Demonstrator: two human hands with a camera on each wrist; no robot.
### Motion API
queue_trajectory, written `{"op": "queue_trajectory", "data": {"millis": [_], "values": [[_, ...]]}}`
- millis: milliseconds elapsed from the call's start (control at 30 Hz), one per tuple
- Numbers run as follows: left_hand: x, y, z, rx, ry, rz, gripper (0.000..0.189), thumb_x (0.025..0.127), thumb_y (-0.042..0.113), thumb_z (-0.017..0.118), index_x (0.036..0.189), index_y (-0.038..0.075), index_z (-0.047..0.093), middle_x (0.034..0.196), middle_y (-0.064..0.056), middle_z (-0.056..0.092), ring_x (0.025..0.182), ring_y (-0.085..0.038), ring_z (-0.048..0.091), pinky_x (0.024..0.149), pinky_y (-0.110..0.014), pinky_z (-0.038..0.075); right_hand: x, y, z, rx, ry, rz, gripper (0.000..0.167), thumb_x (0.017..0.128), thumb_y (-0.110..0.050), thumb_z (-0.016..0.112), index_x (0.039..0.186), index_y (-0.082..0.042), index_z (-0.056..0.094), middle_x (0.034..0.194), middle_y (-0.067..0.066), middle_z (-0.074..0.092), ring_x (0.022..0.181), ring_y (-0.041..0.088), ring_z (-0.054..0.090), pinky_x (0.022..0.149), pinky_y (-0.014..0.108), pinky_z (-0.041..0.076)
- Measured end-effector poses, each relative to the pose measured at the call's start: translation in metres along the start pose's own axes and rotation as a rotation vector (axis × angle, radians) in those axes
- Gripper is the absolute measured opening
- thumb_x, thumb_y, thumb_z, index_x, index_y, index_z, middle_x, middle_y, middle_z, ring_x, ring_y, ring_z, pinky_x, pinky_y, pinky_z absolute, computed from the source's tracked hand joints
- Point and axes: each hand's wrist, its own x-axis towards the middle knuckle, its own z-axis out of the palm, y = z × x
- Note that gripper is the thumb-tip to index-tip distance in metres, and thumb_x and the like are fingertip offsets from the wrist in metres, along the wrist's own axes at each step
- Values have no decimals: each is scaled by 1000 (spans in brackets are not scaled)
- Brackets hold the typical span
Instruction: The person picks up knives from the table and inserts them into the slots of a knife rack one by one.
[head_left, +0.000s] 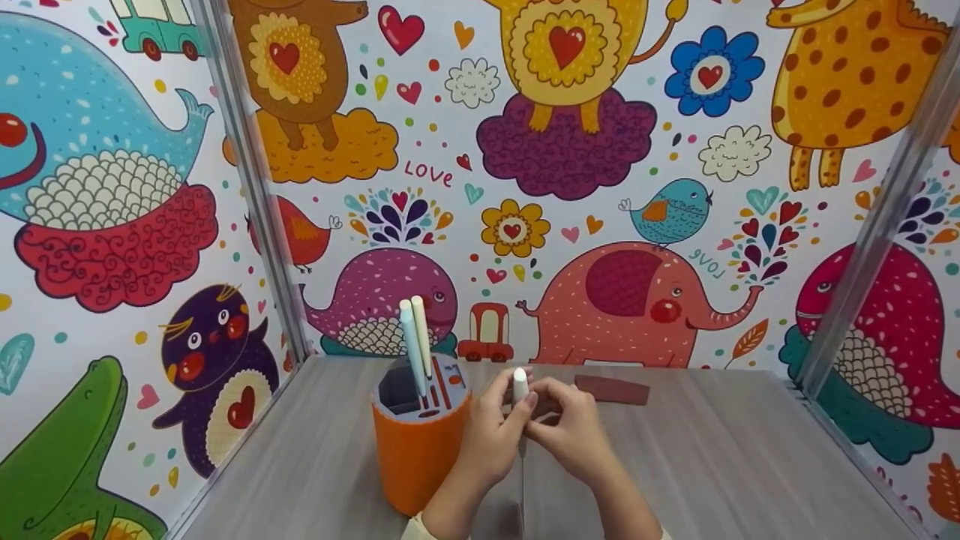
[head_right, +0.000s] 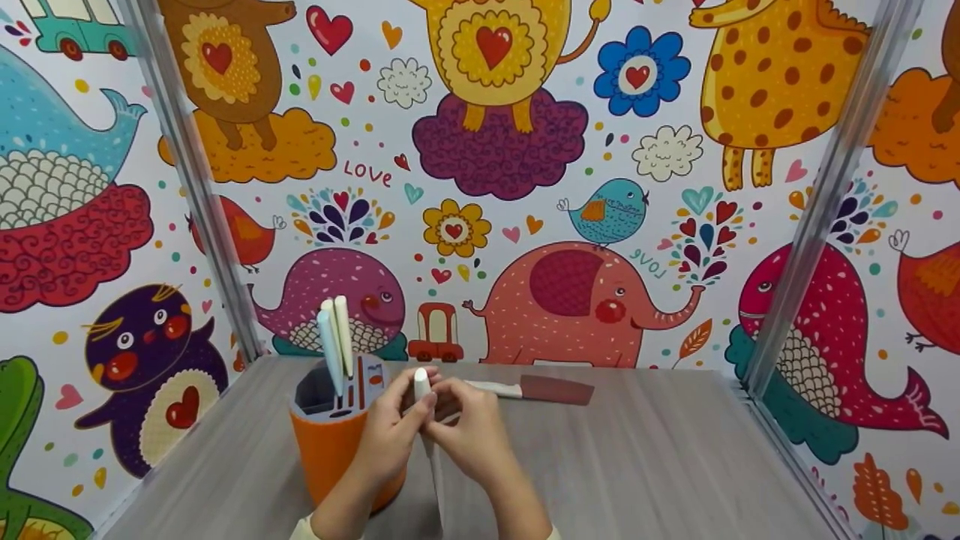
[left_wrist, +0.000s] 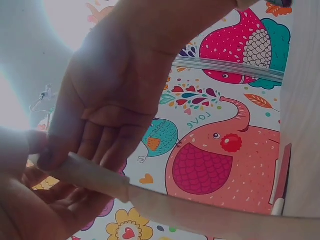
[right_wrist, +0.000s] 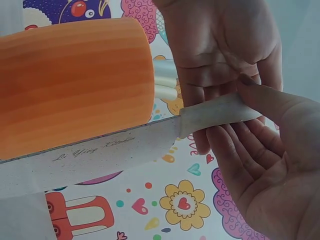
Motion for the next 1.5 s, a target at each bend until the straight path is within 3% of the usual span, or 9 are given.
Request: {"op": "queue_trajectory", "data": {"millis": [367, 600, 800, 900, 1000, 1100, 1200, 1333, 1500], "values": [[-2, 5, -9, 8, 0, 12, 43, 111, 29, 57, 150, 11, 57, 146, -13, 66, 132, -31, 67, 110, -51, 55, -1, -1, 6, 57, 79, -15, 23, 88, -16, 89, 107, -10, 77, 94, 4, 79, 79, 9, 76, 71, 24, 64], [-1, 5, -17, 4, 38, 9, 39, 110, 30, 60, 145, 14, 61, 125, -7, 75, 111, -21, 73, 105, -40, 60, 3, 15, 9, 320, 211, 8, 15, 94, -1, 78, 104, 5, 69, 83, 5, 71, 69, 12, 69, 65, 27, 64], [-1, 11, -27, -5, 39, 1, 38, 109, 28, 62, 144, 14, 62, 117, -8, 77, 101, -25, 76, 97, -31, 61, 9, 61, 20, 539, 255, 147, 12, 101, 1, 66, 111, 6, 65, 84, 3, 62, 69, 11, 61, 65, 23, 61], [-2, 16, -34, -17, 22, 13, 38, 109, 25, 62, 145, 13, 61, 121, -12, 76, 108, -29, 75, 104, -39, 61, 11, 90, 33, 566, 163, 233, 27, 102, -3, 67, 127, 4, 63, 103, 9, 67, 84, 16, 68, 75, 27, 64], [-4, 21, -40, -35, 14, 18, 38, 109, 24, 61, 146, 13, 60, 124, -13, 76, 114, -31, 74, 108, -45, 58, 8, 115, 48, 516, -39, 267, 54, 100, -7, 69, 150, 3, 50, 137, 22, 63, 118, 31, 70, 98, 41, 63], [-5, 28, -49, -47, 14, 6, 38, 110, 25, 60, 146, 14, 59, 124, -14, 76, 113, -28, 75, 107, -45, 59, 5, 131, 64, 489, -248, 264, 78, 97, -12, 73, 163, 0, 33, 164, 27, 42, 148, 45, 48, 118, 58, 48], [-9, 36, -57, -69, 29, -29, 39, 110, 26, 59, 147, 14, 59, 124, -14, 74, 112, -26, 76, 106, -46, 59, 1, 135, 77, 504, -396, 262, 89, 95, -11, 76, 168, -2, 24, 173, 26, 26, 159, 51, 28, 124, 65, 36], [-18, 52, -67, -86, 65, -55, 39, 111, 26, 58, 147, 11, 57, 126, -18, 72, 114, -27, 76, 108, -50, 58, -4, 132, 91, 526, -479, 262, 91, 95, -9, 77, 169, -5, 24, 175, 23, 25, 160, 50, 23, 124, 63, 38], [-31, 72, -77, -86, 112, -49, 39, 111, 21, 58, 148, 9, 56, 127, -20, 71, 116, -26, 74, 110, -42, 57, -5, 128, 99, 531, -461, 331, 90, 95, -20, 82, 168, -15, 29, 174, 15, 32, 159, 42, 32, 124, 59, 41]]}}
